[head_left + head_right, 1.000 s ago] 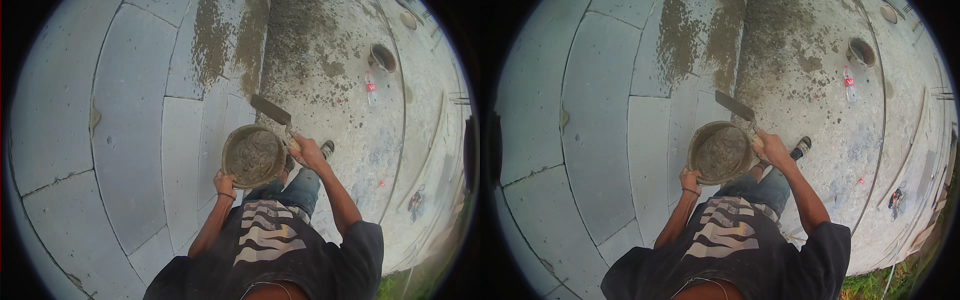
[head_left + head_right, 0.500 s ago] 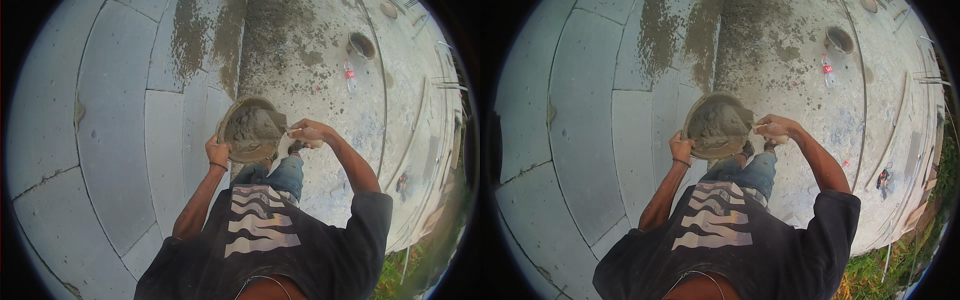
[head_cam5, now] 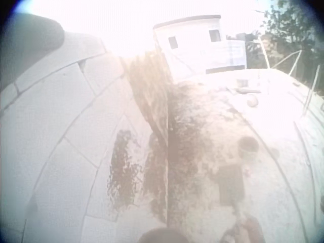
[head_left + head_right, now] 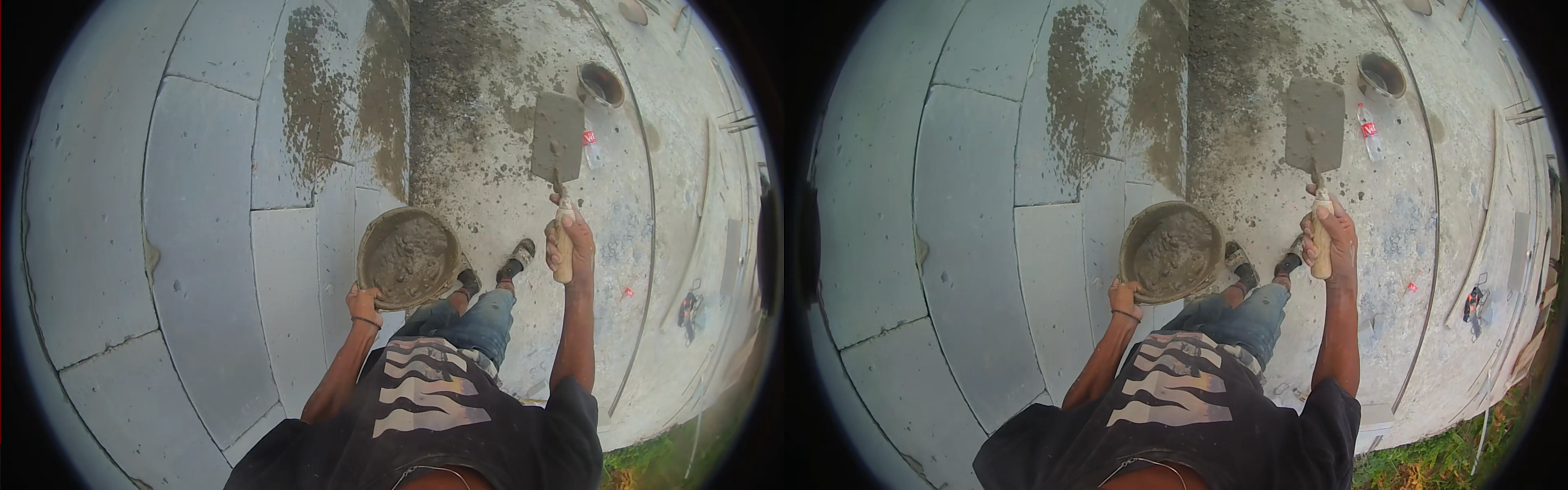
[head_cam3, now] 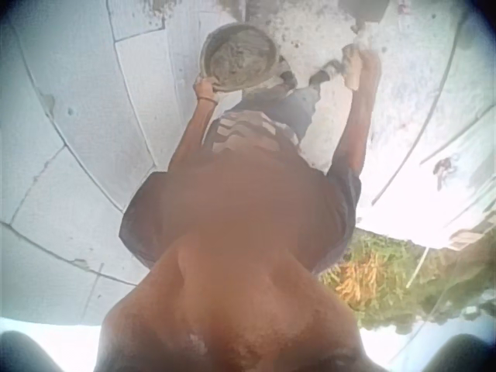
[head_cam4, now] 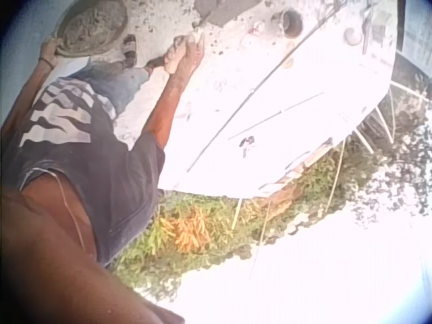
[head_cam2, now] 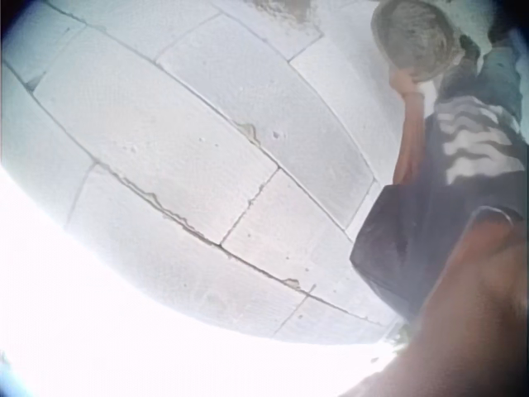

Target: The person scoops cement mortar from a bucket using a trowel and applies it onto a wall, then stirs the mortar and scoops more.

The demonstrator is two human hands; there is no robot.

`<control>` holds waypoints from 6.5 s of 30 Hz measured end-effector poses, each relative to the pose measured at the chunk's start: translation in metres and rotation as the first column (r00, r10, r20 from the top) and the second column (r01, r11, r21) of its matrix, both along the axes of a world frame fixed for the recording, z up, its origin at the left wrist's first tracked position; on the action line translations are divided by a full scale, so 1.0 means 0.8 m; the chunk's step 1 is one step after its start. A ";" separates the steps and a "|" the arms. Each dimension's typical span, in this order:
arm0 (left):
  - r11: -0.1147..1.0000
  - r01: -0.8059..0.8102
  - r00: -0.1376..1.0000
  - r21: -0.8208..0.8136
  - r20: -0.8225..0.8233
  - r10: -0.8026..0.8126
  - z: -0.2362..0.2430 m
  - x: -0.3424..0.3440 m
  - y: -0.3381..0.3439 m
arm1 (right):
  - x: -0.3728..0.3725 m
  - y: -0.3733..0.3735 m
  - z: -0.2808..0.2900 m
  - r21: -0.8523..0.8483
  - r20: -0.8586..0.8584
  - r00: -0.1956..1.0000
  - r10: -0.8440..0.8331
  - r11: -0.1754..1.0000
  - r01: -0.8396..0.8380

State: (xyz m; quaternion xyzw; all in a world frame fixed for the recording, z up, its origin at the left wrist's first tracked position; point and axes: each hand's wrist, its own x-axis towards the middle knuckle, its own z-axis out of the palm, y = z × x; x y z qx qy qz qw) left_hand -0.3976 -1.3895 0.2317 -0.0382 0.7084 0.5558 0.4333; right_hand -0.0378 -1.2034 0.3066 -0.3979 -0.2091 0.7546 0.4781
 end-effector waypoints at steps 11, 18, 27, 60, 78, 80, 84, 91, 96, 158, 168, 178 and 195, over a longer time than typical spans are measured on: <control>0.988 -0.035 0.995 -0.153 -0.097 0.020 -0.006 -0.007 -0.051 | -0.125 0.108 -0.207 0.409 0.826 0.216 -0.521 0.817 0.406; 0.986 -0.105 0.989 -0.128 -0.113 0.091 -0.020 -0.007 -0.078 | -0.322 -0.065 -0.195 0.391 0.726 0.682 0.091 0.761 -0.518; 0.982 0.153 0.975 -0.108 -0.142 -0.168 0.002 0.002 -0.035 | -0.067 -0.012 -0.046 -0.253 0.858 -0.100 0.505 0.245 -0.936; 0.961 -0.050 0.995 -0.273 -0.099 0.024 -0.061 0.014 -0.058 | -0.001 0.095 -0.229 0.230 0.661 0.582 -0.474 0.866 0.443; 0.970 0.096 0.980 -0.224 -0.147 -0.131 -0.105 0.018 -0.005 | -0.021 -0.032 -0.205 -0.166 0.844 0.150 0.516 0.516 -0.841; 0.954 0.219 0.944 -0.206 -0.201 -0.261 -0.095 0.023 0.015 | -0.025 -0.013 -0.164 -0.368 0.790 -0.073 0.609 0.375 -0.851; 0.930 0.328 0.893 -0.163 -0.268 -0.362 -0.099 0.039 0.045 | -0.047 -0.005 -0.186 -0.428 0.809 -0.186 0.558 0.340 -0.838; 0.894 0.424 0.834 -0.144 -0.323 -0.447 -0.115 0.033 0.081 | -0.043 0.001 -0.267 -0.249 0.585 0.195 0.788 0.403 -0.881; 0.961 0.274 0.950 -0.037 -0.148 -0.276 -0.119 0.003 0.088 | -0.026 -0.001 -0.209 -0.342 0.147 0.558 0.816 0.572 -0.746; 0.974 0.211 0.967 -0.088 -0.126 -0.221 -0.116 0.025 0.111 | -0.045 -0.012 -0.203 -0.355 -0.230 0.703 0.673 0.615 -0.704; 0.984 0.107 0.980 -0.143 -0.153 -0.128 -0.119 0.009 0.062 | 0.000 0.117 -0.045 0.259 0.061 0.876 -0.478 0.855 0.449; 0.967 0.079 0.977 -0.243 -0.174 -0.123 -0.111 0.009 0.024 | -0.329 0.227 -0.125 0.455 0.868 0.450 -0.211 0.704 -0.546; 0.972 0.088 0.977 -0.219 -0.171 -0.127 -0.152 0.126 0.238 | 0.286 -0.013 -0.397 -0.500 0.634 0.771 -0.057 0.731 0.465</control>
